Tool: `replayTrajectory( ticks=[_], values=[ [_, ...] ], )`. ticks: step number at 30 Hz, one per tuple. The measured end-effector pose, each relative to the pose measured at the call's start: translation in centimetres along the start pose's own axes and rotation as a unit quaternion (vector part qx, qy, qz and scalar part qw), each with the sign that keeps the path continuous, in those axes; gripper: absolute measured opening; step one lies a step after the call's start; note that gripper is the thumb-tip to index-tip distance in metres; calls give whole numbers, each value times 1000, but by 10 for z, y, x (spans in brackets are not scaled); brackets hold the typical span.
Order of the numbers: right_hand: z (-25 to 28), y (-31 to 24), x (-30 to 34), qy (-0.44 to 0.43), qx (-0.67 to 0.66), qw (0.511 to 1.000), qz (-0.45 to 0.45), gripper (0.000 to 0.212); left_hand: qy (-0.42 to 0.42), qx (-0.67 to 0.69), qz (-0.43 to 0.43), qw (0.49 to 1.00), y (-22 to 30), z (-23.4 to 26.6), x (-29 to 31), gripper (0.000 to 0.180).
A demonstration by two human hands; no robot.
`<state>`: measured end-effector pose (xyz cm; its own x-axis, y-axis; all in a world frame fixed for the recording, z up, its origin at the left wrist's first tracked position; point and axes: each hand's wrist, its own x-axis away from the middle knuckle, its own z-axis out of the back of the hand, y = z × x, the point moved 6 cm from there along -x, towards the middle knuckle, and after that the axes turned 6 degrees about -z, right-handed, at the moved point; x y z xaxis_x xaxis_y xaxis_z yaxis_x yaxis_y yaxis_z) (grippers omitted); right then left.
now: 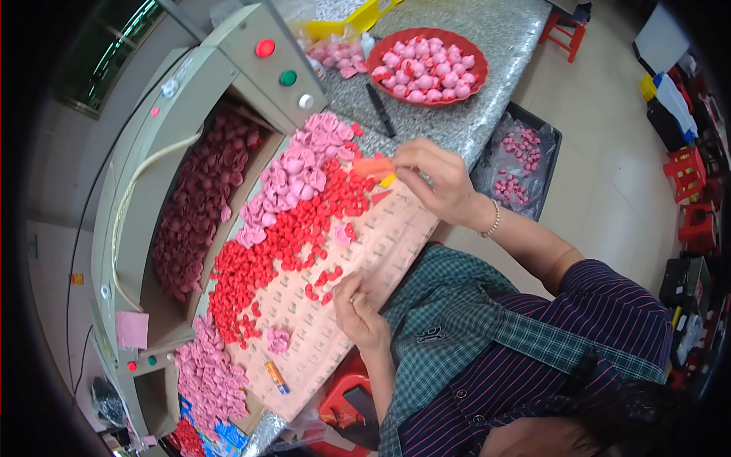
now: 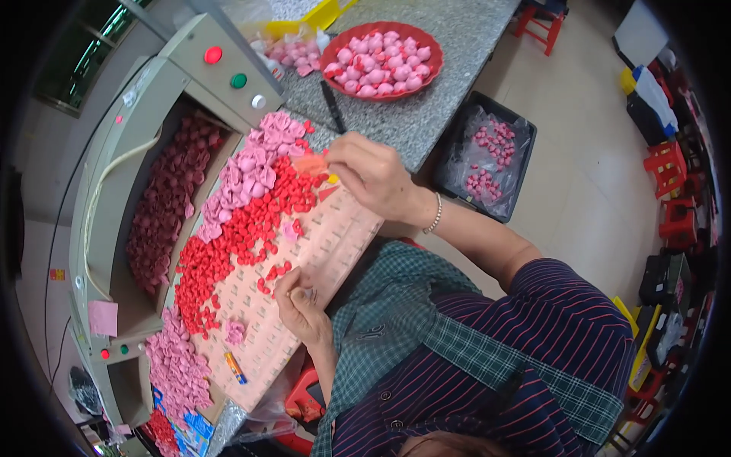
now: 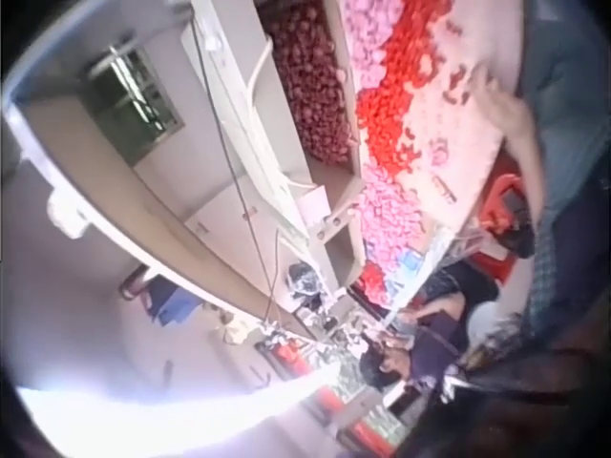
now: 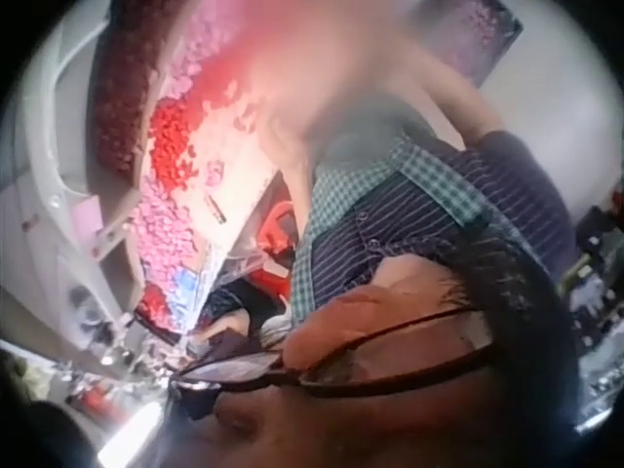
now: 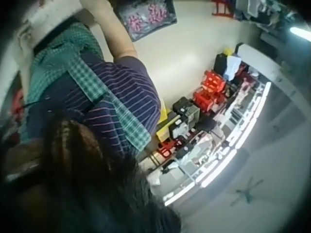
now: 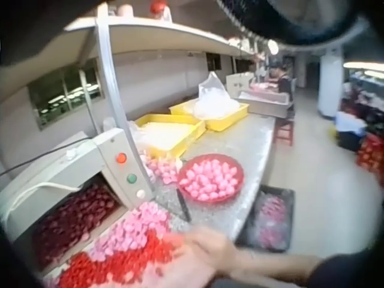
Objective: Assembling and grouping small pink and red plastic toy components at a factory workstation.
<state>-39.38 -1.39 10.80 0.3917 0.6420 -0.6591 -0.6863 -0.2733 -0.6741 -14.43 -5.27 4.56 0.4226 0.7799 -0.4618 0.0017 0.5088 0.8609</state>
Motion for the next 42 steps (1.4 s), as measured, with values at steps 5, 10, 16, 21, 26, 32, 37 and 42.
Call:
replayTrajectory(
  ticks=[5, 10, 16, 21, 26, 32, 37, 42],
  values=[
    [7, 71, -8, -21, 343, 938, 45, 21, 0, -70, -14, 997, -14, 0, 15, 33],
    [1, 100, -13, -33, 390, 920, -6, 22, 28, -103, -3, 994, -12, -2, 17, 47],
    [-17, 34, -3, -29, 240, 970, 37, 25, 24, -135, 28, 990, -14, -3, 14, 52],
    [-77, -19, 26, -125, 55, 988, 66, 39, 55, -66, 29, 996, -11, -4, 15, 52],
    [-107, -16, 39, -177, 99, 977, 67, 41, 58, -70, 31, 995, -16, 3, 20, 54],
    [-113, -18, 48, -181, 32, 983, 9, 38, 86, -21, 95, 992, -18, 10, 21, 40],
    [-109, -41, 59, -179, -120, 974, -66, 42, 141, 19, 77, 987, -15, 13, 11, 31],
    [-109, -59, 66, -189, -148, 970, -50, 38, 170, 0, 171, 970, -18, 24, 14, 20]
  ],
)
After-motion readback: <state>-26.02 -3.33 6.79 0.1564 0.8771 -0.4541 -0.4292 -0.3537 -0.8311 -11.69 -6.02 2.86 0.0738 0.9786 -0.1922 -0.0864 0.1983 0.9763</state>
